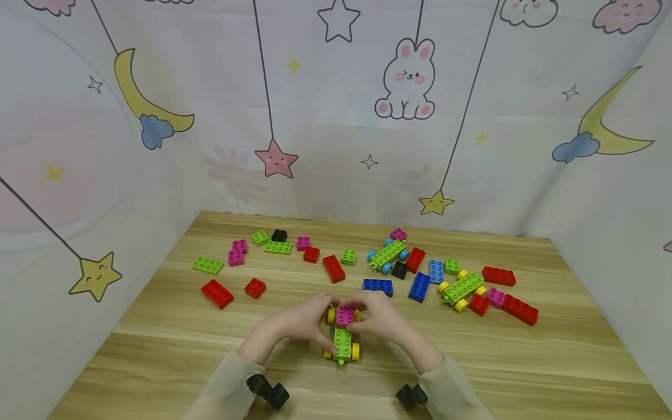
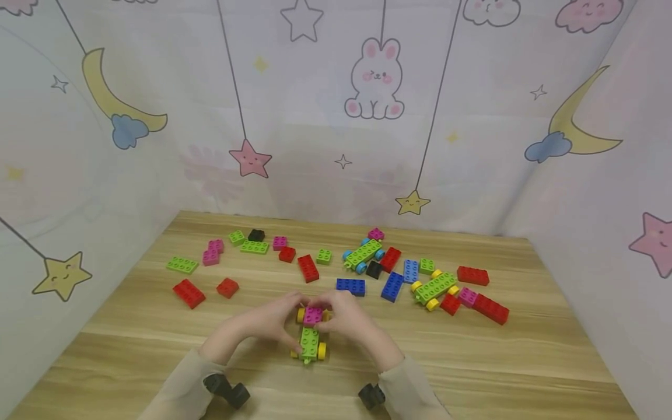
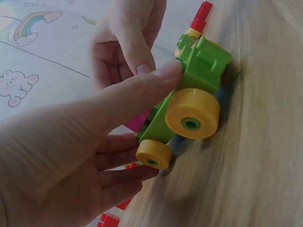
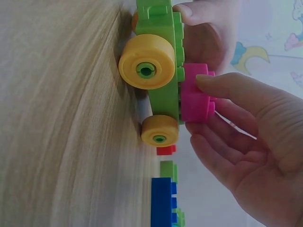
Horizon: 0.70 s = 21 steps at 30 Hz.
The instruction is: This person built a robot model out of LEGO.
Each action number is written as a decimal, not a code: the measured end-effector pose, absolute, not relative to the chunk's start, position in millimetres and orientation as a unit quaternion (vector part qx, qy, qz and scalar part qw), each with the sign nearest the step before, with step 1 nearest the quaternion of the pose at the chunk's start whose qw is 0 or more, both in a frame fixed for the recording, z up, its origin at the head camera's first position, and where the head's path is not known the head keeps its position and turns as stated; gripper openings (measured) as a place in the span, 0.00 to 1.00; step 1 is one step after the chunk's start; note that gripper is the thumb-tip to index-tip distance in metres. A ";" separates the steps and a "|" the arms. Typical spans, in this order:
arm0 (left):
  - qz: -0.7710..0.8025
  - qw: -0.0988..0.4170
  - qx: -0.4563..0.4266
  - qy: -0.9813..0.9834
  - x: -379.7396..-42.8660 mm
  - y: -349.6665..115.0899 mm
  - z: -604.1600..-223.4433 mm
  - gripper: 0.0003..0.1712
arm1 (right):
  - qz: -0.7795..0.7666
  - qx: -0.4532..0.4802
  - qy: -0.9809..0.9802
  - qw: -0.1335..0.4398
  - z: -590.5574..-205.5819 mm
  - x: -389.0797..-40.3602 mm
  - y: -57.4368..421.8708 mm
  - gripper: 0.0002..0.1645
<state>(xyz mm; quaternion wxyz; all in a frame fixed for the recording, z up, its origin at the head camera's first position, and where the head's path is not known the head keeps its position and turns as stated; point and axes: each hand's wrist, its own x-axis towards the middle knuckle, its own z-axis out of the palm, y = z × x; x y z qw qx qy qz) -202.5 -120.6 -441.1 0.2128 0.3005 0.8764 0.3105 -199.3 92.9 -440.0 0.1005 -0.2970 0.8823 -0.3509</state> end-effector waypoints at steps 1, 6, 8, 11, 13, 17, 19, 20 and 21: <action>0.310 0.212 0.302 0.876 -202.3 -120.4 -440.9 0.49 | -0.350 -0.298 0.882 0.101 -439.8 -199.1 92.8 0.21; 0.309 0.212 0.304 0.876 -202.1 -120.1 -440.5 0.49 | -0.356 -0.290 0.882 0.107 -439.7 -198.7 92.1 0.19; 0.310 0.215 0.302 0.876 -202.4 -120.1 -441.2 0.49 | -0.359 -0.287 0.881 0.109 -440.1 -198.4 91.8 0.18; 0.310 0.216 0.301 0.875 -203.3 -119.9 -442.2 0.49 | -0.362 -0.286 0.881 0.107 -440.8 -198.2 90.9 0.17; 0.310 0.215 0.302 0.876 -203.8 -119.8 -442.7 0.49 | -0.360 -0.285 0.882 0.105 -441.1 -198.2 90.1 0.17; 0.310 0.213 0.304 0.875 -204.3 -119.7 -443.6 0.49 | -0.352 -0.283 0.886 0.103 -440.7 -198.0 88.0 0.17; 0.311 0.213 0.305 0.874 -204.6 -119.8 -444.0 0.49 | -0.349 -0.282 0.888 0.102 -440.2 -197.7 87.0 0.17; 0.312 0.214 0.305 0.874 -204.8 -120.0 -444.2 0.49 | -0.348 -0.282 0.888 0.101 -440.0 -197.7 86.6 0.17; 0.312 0.214 0.304 0.874 -205.0 -120.0 -444.4 0.49 | -0.347 -0.282 0.889 0.100 -439.6 -197.6 86.3 0.17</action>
